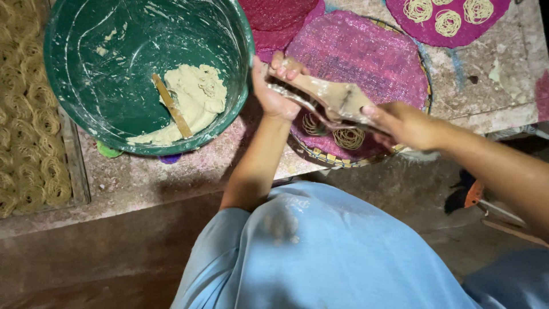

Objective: The person uses a manual noodle press to extrude dough into thin strands, forming small circular nests on a pink mat. The person repeatedly scoops dough from a green basin, presses it through the tool, and arranges the resulting noodles on the mat.

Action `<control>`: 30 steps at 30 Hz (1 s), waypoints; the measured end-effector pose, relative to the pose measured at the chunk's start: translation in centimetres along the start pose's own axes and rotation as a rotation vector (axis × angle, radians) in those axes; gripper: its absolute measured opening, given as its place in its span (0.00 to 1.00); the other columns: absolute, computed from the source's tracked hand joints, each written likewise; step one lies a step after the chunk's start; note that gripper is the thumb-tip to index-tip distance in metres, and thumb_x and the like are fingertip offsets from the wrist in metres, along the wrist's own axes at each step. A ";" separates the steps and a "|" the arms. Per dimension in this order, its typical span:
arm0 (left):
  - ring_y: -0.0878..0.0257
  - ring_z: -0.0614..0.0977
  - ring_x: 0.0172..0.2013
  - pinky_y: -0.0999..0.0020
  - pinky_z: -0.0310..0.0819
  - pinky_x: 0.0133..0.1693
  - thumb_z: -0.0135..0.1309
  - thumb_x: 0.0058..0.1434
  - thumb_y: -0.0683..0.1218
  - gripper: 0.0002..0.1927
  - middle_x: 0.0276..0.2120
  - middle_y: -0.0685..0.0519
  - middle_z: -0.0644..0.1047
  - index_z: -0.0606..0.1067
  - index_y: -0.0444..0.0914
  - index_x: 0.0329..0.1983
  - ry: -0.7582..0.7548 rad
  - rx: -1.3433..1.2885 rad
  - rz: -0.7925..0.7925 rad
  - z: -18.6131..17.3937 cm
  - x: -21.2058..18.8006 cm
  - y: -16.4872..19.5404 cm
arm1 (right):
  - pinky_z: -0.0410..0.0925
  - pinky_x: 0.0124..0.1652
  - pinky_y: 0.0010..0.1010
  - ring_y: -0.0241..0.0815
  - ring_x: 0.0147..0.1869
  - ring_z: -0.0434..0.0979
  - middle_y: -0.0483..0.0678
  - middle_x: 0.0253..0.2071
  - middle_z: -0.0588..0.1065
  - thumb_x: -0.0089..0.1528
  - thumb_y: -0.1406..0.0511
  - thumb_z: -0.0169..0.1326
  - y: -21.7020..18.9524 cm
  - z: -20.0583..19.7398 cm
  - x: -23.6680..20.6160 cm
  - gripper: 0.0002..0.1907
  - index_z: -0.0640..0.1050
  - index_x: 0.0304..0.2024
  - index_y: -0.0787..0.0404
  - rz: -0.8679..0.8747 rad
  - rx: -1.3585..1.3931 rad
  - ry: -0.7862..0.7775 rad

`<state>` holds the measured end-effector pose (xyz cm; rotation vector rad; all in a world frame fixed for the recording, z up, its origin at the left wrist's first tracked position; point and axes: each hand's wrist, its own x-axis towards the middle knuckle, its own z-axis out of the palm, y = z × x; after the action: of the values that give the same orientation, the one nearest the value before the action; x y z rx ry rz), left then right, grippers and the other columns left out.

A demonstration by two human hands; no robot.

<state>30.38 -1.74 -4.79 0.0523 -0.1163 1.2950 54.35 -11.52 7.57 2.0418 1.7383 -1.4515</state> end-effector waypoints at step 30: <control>0.73 0.61 0.15 0.76 0.48 0.15 0.19 0.74 0.67 0.36 0.17 0.61 0.64 0.74 0.43 0.59 0.408 1.097 -0.769 -4.7 -0.1 1.2 | 0.65 0.29 0.35 0.39 0.26 0.69 0.47 0.22 0.71 0.73 0.48 0.39 1.4 -0.9 2.5 0.30 0.75 0.33 0.66 -0.277 0.064 0.212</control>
<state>29.47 -0.97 -9.52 0.6955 0.8962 0.4503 55.76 -9.62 5.68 2.1234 2.1602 -1.4185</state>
